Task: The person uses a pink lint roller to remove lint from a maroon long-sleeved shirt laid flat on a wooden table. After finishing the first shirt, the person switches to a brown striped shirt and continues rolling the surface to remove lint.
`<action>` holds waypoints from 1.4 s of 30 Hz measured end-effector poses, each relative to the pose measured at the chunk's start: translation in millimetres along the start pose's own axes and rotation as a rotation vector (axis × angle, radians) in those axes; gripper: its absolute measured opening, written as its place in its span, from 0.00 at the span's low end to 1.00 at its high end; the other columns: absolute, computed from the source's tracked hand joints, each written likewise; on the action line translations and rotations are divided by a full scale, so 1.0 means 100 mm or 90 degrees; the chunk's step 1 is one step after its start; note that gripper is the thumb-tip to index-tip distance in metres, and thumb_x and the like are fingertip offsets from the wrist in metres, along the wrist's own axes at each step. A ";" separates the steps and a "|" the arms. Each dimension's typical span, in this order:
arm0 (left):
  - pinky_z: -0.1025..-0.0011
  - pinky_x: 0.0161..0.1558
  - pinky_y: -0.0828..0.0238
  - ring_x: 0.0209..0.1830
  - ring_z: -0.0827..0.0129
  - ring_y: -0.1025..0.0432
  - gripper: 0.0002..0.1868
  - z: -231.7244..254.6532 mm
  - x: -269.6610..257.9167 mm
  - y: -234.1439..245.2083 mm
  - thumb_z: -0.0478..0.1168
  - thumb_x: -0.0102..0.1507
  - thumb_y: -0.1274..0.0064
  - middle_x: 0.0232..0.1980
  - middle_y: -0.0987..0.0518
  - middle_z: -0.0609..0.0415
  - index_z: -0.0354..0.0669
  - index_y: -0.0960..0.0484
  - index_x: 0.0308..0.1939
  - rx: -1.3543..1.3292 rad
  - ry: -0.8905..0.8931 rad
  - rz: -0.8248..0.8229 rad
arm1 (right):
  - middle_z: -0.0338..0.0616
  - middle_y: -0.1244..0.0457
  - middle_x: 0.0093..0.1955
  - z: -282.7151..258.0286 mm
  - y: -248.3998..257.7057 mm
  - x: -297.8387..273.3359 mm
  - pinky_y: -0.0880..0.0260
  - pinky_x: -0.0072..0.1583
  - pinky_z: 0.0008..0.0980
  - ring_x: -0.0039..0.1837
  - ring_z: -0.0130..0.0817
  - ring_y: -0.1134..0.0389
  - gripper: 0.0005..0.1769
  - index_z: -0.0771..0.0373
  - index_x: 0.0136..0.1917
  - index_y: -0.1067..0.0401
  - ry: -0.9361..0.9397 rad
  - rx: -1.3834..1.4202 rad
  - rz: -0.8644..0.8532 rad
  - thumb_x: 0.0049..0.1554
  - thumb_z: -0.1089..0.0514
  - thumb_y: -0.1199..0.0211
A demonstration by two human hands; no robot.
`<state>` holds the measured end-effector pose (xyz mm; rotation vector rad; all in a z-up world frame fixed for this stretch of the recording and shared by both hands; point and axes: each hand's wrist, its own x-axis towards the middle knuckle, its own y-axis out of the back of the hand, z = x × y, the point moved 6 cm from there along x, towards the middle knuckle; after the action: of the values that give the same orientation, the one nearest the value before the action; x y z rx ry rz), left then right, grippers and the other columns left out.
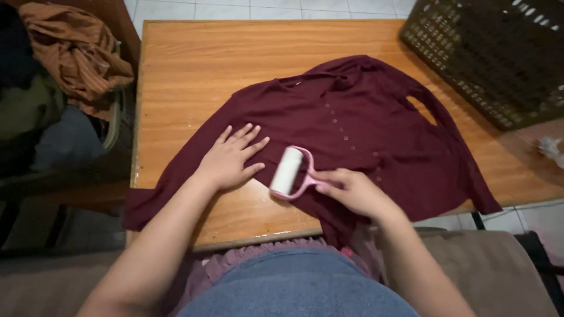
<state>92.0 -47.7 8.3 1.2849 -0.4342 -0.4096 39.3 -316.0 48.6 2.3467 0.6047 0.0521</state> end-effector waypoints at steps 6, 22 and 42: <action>0.52 0.77 0.61 0.80 0.59 0.49 0.39 -0.09 -0.08 0.02 0.60 0.61 0.48 0.77 0.37 0.50 0.50 0.34 0.73 -0.080 -0.009 0.072 | 0.36 0.26 0.53 0.71 0.76 -0.58 0.30 0.62 0.31 0.57 0.28 0.26 0.24 0.36 0.63 0.20 -0.327 -0.111 -0.129 0.51 0.41 0.28; 0.67 0.68 0.33 0.66 0.62 0.24 0.29 -0.50 -0.32 0.11 0.56 0.75 0.66 0.63 0.18 0.46 0.44 0.32 0.74 -0.603 0.134 0.341 | 0.39 0.25 0.54 -0.17 -0.38 0.70 0.30 0.58 0.27 0.51 0.23 0.29 0.24 0.39 0.66 0.24 -0.154 0.026 -0.071 0.55 0.45 0.33; 0.62 0.58 0.26 0.60 0.53 0.24 0.17 -0.36 -0.34 0.17 0.36 0.71 0.57 0.59 0.19 0.45 0.41 0.26 0.64 -0.377 0.190 0.340 | 0.44 0.27 0.54 -0.31 -0.31 1.19 0.29 0.55 0.30 0.52 0.30 0.29 0.23 0.43 0.68 0.26 -0.038 -0.005 0.058 0.60 0.45 0.35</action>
<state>82.7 3.9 13.8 0.6026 -0.3475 0.1092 126.5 -224.8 36.9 2.3589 0.4670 0.0249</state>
